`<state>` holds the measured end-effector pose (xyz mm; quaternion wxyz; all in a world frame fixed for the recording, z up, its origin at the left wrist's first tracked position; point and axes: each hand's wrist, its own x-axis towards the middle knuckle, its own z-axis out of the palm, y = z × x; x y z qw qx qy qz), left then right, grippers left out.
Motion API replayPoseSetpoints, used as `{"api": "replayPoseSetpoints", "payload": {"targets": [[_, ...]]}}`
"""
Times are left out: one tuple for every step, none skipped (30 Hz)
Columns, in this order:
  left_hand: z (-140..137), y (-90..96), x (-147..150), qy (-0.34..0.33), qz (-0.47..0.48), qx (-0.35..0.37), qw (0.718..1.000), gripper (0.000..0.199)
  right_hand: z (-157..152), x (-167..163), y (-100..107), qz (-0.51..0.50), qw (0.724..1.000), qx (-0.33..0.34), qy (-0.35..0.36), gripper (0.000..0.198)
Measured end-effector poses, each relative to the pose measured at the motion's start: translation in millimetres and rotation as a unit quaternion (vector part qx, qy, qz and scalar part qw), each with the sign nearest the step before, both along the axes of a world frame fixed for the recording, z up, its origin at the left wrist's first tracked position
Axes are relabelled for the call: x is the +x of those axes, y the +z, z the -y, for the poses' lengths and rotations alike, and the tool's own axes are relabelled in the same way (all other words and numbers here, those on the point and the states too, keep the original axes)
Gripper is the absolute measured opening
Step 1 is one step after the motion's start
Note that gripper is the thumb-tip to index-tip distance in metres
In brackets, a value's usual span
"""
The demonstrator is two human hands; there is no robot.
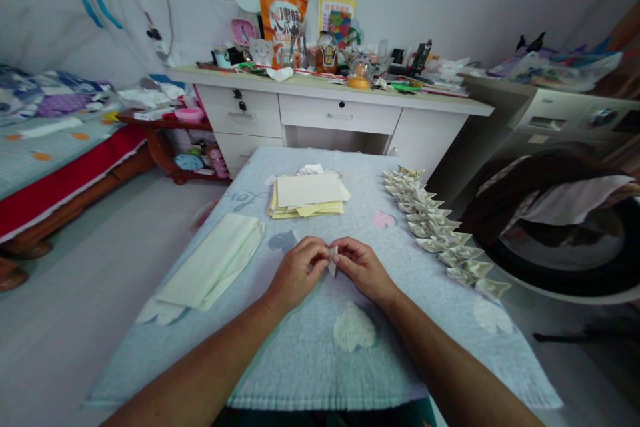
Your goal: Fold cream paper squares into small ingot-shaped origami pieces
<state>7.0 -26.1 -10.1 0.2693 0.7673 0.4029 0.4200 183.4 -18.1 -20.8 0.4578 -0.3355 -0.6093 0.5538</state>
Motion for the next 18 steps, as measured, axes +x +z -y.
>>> {"api": "replayPoseSetpoints", "payload": {"targets": [[0.1,0.1,0.1,-0.008,0.0,-0.002,1.0,0.008,-0.1,-0.2,0.5,-0.001,1.0,0.002,-0.002,0.024],[0.0,-0.3,0.3,-0.014,0.003,-0.006,1.0,0.006,0.0,-0.5,1.3,-0.001,1.0,0.004,-0.005,0.023],[-0.1,-1.1,0.4,-0.022,0.005,-0.016,1.0,0.008,0.1,-0.8,2.3,-0.001,1.0,0.006,-0.01,0.022],[-0.3,-2.3,0.5,-0.024,0.008,-0.023,0.999,0.011,0.2,-1.2,3.4,-0.001,1.0,0.006,-0.014,0.021],[-0.6,-3.6,0.7,-0.022,0.008,-0.029,0.999,0.016,0.5,-1.7,4.3,-0.002,1.0,0.004,-0.018,0.02],[-0.9,-5.0,0.9,-0.018,0.006,-0.032,0.999,0.02,0.8,-2.1,5.0,-0.003,1.0,0.0,-0.019,0.02],[-1.1,-6.1,1.2,-0.014,0.005,-0.034,0.999,0.022,1.1,-2.4,5.4,-0.004,1.0,-0.005,-0.016,0.02],[-1.4,-7.0,1.6,-0.009,0.004,-0.035,0.999,0.021,1.4,-2.7,5.4,-0.006,1.0,-0.011,-0.011,0.02],[-1.6,-7.7,2.0,-0.006,0.004,-0.036,0.999,0.02,1.5,-2.8,5.1,-0.007,1.0,-0.016,-0.007,0.02],[-1.8,-8.2,2.4,-0.004,0.005,-0.039,0.999,0.018,1.6,-2.9,4.5,-0.007,1.0,-0.019,-0.004,0.02],[-2.0,-8.5,2.8,-0.004,0.008,-0.042,0.999,0.017,1.6,-2.7,3.8,-0.005,1.0,-0.021,-0.002,0.021],[-2.2,-8.7,3.1,-0.006,0.014,-0.048,0.999,0.016,1.5,-2.5,2.9,-0.002,1.0,-0.021,-0.002,0.021],[-2.5,-8.9,3.4,-0.01,0.023,-0.055,0.998,0.015,1.3,-2.2,2.1,0.001,1.0,-0.019,-0.002,0.022],[-2.8,-9.0,3.6,-0.014,0.034,-0.064,0.997,0.015,1.1,-1.9,1.4,0.004,1.0,-0.015,-0.003,0.022],[-3.1,-9.2,3.6,-0.017,0.046,-0.074,0.996,0.015,1.0,-1.5,0.9,0.008,1.0,-0.012,-0.003,0.023],[-3.5,-9.3,3.5,-0.019,0.058,-0.084,0.995,0.015,1.0,-1.2,0.5,0.011,1.0,-0.009,-0.005,0.023],[-3.8,-9.5,3.3,-0.02,0.068,-0.095,0.993,0.015,1.0,-0.9,0.4,0.015,1.0,-0.005,-0.007,0.024],[-4.1,-9.8,3.1,-0.02,0.077,-0.104,0.991,0.016,1.2,-0.7,0.5,0.018,1.0,-0.002,-0.01,0.025]]}}
